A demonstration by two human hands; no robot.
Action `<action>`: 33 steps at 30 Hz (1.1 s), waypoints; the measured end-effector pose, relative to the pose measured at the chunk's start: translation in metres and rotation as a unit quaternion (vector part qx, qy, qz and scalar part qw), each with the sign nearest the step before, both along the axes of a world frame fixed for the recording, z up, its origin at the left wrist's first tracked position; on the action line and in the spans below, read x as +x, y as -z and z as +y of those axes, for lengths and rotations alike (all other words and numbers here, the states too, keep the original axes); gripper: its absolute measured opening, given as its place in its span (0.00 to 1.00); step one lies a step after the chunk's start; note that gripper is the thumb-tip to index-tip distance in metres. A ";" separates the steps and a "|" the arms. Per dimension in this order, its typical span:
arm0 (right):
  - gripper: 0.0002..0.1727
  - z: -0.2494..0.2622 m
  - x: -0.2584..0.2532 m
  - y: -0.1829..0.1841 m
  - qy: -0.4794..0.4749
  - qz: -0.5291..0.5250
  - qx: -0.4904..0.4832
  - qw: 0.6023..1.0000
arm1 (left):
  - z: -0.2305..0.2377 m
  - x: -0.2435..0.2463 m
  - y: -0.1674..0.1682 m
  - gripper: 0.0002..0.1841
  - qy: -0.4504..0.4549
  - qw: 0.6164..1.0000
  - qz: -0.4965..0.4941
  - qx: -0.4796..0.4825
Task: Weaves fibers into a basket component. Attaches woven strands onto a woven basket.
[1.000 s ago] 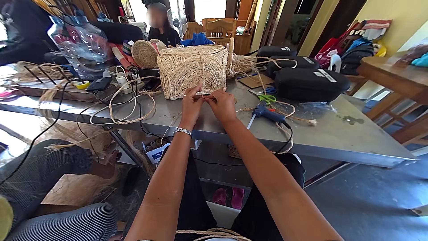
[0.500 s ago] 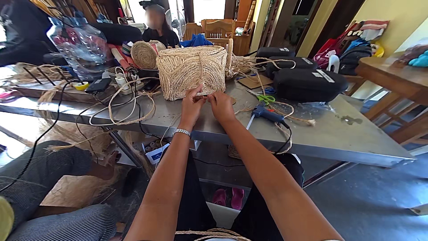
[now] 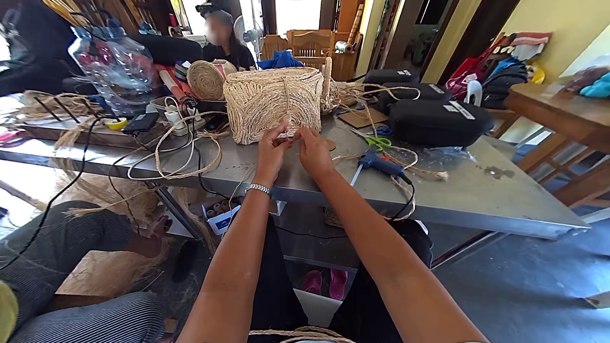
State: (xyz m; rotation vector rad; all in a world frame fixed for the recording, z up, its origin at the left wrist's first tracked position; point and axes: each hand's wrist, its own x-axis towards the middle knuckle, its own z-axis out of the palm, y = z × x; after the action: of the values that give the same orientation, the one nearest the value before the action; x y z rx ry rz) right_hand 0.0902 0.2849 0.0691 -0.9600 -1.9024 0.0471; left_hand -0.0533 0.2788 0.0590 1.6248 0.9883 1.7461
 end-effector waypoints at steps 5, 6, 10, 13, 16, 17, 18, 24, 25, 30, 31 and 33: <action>0.08 0.003 0.001 0.002 -0.010 0.004 0.038 0.999 | 0.001 -0.001 0.001 0.28 -0.005 1.000 -0.009 0.001; 0.07 0.002 0.001 0.002 -0.013 0.001 0.039 0.999 | 0.001 -0.001 0.001 0.28 -0.007 1.000 -0.011 0.001; 0.04 0.001 0.001 0.001 -0.017 -0.004 0.046 0.999 | 0.001 -0.001 0.002 0.29 -0.004 1.000 -0.015 0.001; 0.06 0.001 0.001 0.000 -0.003 -0.009 0.038 0.999 | 0.002 -0.001 0.002 0.29 -0.005 1.000 -0.010 0.006; 0.09 0.000 0.001 0.000 0.017 -0.025 0.035 0.999 | 0.002 0.000 0.001 0.29 -0.017 1.000 0.002 0.007; 0.10 0.000 0.001 0.000 0.019 -0.030 0.041 0.999 | 0.002 0.000 0.001 0.29 -0.021 1.000 0.006 0.007; 0.10 0.000 0.001 0.001 0.019 -0.036 0.044 0.998 | 0.002 0.000 0.001 0.30 -0.025 1.000 0.009 0.006; 0.13 0.002 0.002 0.003 0.015 -0.071 0.059 0.996 | 0.000 0.000 0.000 0.28 -0.073 0.995 0.062 -0.002; 0.14 0.001 0.002 0.002 0.011 -0.072 0.059 0.996 | 0.000 0.001 -0.001 0.28 -0.087 0.993 0.075 0.000; 0.16 0.002 0.002 0.004 0.002 -0.043 0.049 0.998 | -0.001 0.000 -0.001 0.28 -0.073 0.996 0.050 0.005; 0.16 0.002 0.002 0.003 -0.002 -0.029 0.044 0.999 | -0.002 0.000 -0.001 0.28 -0.060 0.998 0.030 0.004; 0.17 0.003 0.004 0.003 -0.010 -0.006 0.033 0.999 | -0.001 0.001 -0.001 0.28 -0.036 0.999 -0.006 0.005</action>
State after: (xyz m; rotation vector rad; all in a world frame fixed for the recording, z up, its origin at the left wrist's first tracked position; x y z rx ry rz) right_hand 0.0940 0.2876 0.0666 -0.8976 -1.9128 -0.0093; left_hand -0.0527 0.2776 0.0600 1.6006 1.0461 1.8097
